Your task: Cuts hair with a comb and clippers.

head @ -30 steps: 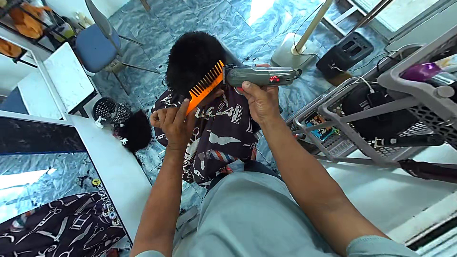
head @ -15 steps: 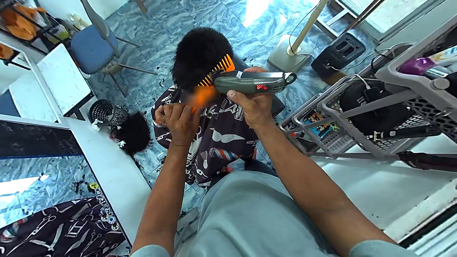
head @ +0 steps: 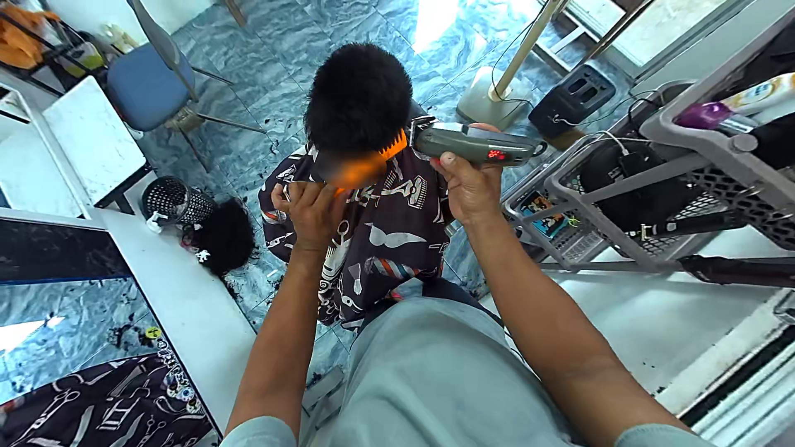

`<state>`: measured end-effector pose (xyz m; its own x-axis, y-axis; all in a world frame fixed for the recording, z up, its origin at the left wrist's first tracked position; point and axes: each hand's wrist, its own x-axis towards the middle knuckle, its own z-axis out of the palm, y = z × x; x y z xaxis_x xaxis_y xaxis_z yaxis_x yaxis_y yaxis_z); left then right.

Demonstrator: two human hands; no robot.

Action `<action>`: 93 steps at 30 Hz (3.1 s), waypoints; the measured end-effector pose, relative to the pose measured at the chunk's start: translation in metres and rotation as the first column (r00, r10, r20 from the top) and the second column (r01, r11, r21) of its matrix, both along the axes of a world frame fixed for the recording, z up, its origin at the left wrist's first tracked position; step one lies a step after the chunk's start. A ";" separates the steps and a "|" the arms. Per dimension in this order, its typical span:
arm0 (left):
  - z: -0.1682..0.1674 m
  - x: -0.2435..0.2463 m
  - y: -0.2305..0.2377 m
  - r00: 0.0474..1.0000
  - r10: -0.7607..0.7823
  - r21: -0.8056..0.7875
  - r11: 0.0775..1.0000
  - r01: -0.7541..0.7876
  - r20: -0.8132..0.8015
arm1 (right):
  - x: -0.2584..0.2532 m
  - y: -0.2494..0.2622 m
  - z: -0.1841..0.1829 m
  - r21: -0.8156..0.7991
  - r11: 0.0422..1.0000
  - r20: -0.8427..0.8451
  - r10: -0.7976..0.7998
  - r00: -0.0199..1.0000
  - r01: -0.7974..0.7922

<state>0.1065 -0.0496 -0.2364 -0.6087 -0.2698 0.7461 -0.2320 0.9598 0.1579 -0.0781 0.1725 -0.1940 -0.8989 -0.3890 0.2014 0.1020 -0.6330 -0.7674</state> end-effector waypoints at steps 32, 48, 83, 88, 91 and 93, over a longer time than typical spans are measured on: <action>0.013 -0.009 0.002 0.996 -0.089 0.092 0.992 0.089 0.003 | 0.000 -0.003 0.017 0.066 0.990 -0.203 -0.105 0.973 0.121; 0.044 -0.014 0.000 0.976 -0.112 0.009 0.993 0.115 -0.185 | 0.006 -0.038 0.052 0.092 0.989 -0.436 -0.067 0.897 0.119; 0.045 -0.014 -0.008 0.978 -0.087 0.057 0.993 0.100 -0.187 | 0.003 -0.062 0.089 0.308 0.942 -0.609 0.086 0.789 0.135; 0.045 -0.008 -0.014 0.972 0.155 0.389 0.918 -0.076 -0.174 | 0.015 -0.045 0.080 0.417 0.909 -0.593 0.268 0.759 0.005; 0.065 -0.011 -0.001 0.968 0.171 0.715 0.699 0.013 -0.184 | 0.003 -0.008 0.074 0.366 0.930 -0.488 0.158 0.859 0.037; 0.063 -0.010 0.011 0.981 -0.053 0.772 0.610 0.179 -0.185 | -0.012 0.009 0.067 0.331 0.938 -0.385 0.033 0.922 0.104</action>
